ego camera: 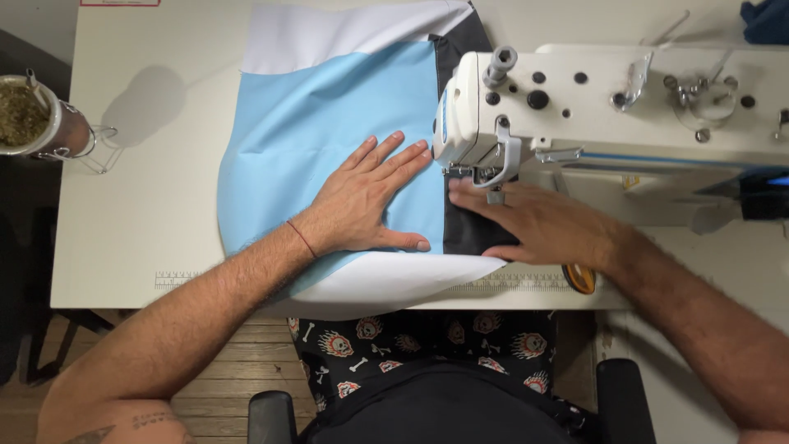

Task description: Trimming and preparing fabric pieces at a sewing station using scissors

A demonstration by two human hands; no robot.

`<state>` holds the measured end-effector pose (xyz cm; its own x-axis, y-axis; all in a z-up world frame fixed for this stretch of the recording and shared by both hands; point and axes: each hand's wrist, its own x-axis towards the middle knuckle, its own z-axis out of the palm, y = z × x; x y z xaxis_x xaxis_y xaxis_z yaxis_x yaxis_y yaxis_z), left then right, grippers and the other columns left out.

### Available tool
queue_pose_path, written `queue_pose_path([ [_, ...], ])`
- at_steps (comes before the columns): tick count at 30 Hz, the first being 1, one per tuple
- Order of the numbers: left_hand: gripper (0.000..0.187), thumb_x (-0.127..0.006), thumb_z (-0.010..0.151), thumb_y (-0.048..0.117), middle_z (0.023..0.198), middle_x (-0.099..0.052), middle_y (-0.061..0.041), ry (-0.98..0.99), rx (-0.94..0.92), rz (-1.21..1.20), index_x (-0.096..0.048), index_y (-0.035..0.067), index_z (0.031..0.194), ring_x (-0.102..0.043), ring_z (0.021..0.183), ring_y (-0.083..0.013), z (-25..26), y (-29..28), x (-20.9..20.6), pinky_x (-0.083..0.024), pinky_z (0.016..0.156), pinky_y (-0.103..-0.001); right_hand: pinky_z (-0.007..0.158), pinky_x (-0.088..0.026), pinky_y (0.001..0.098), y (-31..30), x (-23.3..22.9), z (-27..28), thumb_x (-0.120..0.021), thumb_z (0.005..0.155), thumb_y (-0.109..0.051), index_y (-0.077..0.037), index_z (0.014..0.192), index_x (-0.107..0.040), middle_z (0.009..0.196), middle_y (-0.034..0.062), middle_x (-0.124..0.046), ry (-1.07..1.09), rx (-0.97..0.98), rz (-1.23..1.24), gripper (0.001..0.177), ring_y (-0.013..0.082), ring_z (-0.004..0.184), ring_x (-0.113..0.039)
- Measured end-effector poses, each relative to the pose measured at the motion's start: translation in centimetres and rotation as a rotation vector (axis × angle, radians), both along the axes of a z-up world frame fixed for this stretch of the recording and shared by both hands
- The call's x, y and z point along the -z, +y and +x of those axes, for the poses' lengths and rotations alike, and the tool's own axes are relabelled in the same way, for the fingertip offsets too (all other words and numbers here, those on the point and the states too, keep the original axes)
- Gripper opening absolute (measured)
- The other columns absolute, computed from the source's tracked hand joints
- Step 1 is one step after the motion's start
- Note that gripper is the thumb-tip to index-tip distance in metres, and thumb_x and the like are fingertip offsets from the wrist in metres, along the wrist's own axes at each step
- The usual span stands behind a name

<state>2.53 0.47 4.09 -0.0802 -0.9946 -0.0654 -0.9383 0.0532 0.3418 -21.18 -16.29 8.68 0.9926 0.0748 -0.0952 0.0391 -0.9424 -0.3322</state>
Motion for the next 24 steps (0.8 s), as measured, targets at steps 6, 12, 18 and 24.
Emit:
queue_pose_path([
  [6, 0.119, -0.054, 0.075, 0.095, 0.171, -0.024, 0.002, -0.021, -0.007, -0.007, -0.026, 0.021, 0.164, -0.016, 0.158, -0.0261, -0.1, 1.0, 0.2, -0.006, 0.130, -0.045, 0.106, -0.044, 0.0413, 0.3, 1.5, -0.5, -0.066, 0.086, -0.060, -0.018, 0.158, -0.041, 0.154, 0.0060, -0.055, 0.073, 0.015, -0.187, 0.087, 0.0277, 0.119, -0.064],
  [12, 0.120, -0.054, 0.075, 0.095, 0.171, -0.024, 0.002, -0.014, -0.012, -0.019, -0.025, 0.021, 0.164, -0.016, 0.158, -0.0262, -0.2, 1.7, 0.3, -0.005, 0.130, -0.046, 0.105, -0.044, 0.0427, 1.4, 0.2, -0.1, -0.061, 0.081, -0.075, -0.019, 0.163, -0.033, 0.122, 0.0130, -0.069, 0.099, 0.062, -0.315, 0.103, 0.0303, 0.102, -0.068],
  [18, 0.121, -0.054, 0.073, 0.096, 0.171, -0.022, 0.004, -0.009, -0.021, -0.005, -0.025, 0.023, 0.164, -0.015, 0.159, -0.0254, 0.2, 1.8, 0.6, -0.005, 0.131, -0.045, 0.108, -0.045, 0.0421, 0.8, 1.5, -0.3, -0.059, 0.078, -0.087, -0.010, 0.140, -0.057, 0.098, 0.0140, -0.071, 0.164, 0.097, -0.361, 0.099, 0.0296, 0.113, -0.066],
  [24, 0.121, -0.054, 0.073, 0.096, 0.172, -0.022, 0.004, -0.011, -0.015, 0.018, -0.024, 0.023, 0.165, -0.014, 0.159, -0.0253, 0.5, 1.0, 0.7, -0.005, 0.131, -0.045, 0.101, -0.048, 0.0390, -0.4, 2.9, -0.8, -0.064, 0.071, -0.092, -0.012, 0.105, -0.069, 0.093, 0.0059, -0.066, 0.167, 0.154, -0.332, 0.087, 0.0243, 0.108, -0.065],
])
